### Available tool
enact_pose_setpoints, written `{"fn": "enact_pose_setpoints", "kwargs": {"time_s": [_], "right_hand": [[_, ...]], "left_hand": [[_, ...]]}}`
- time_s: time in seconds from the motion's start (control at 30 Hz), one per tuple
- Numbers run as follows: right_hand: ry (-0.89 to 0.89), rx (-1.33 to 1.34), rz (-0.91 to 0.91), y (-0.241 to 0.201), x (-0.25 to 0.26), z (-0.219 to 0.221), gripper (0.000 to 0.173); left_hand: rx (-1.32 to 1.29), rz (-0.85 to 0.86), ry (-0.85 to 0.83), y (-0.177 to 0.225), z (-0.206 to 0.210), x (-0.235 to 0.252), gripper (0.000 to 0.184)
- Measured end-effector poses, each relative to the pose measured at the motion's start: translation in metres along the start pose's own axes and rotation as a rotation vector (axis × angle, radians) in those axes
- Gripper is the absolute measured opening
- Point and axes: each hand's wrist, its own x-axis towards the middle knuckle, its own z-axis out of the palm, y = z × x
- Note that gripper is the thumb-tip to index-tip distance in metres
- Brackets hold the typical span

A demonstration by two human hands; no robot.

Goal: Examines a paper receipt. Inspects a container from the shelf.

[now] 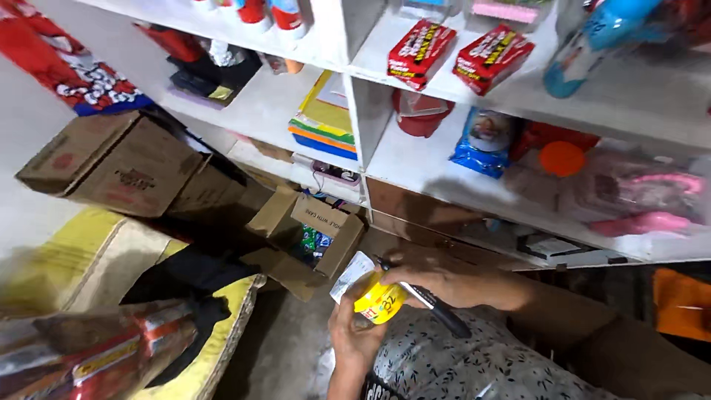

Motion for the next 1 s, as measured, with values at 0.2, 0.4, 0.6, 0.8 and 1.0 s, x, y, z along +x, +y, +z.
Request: {"fn": "enact_pose_setpoints", "kwargs": {"time_s": [0.2,0.4,0.6,0.8,1.0], "right_hand": [[0.087,-0.076,0.176,0.018,-0.015,-0.026,0.035],[0.22,-0.41,0.472,0.109,-0.01,-0.062,0.044],[0.245,-0.83,0.454,0.227,-0.016,-0.081,0.035],[0.097,-0.764,0.519,0.239,-0.067,-0.068,0.032],[0.25,-0.601,0.684,0.21,-0.101,-0.049,0.039]], "left_hand": [[-0.012,-0.243,-0.087,0.009,0.009,0.012,0.082],[0.015,-0.252,-0.035,0.006,0.017,0.009,0.072],[0.052,-0.285,-0.071,0.01,0.021,0.006,0.064],[0.064,-0.322,-0.047,0.006,0.017,0.004,0.06],[0.02,-0.308,-0.123,0.006,0.02,0.015,0.058]]}}
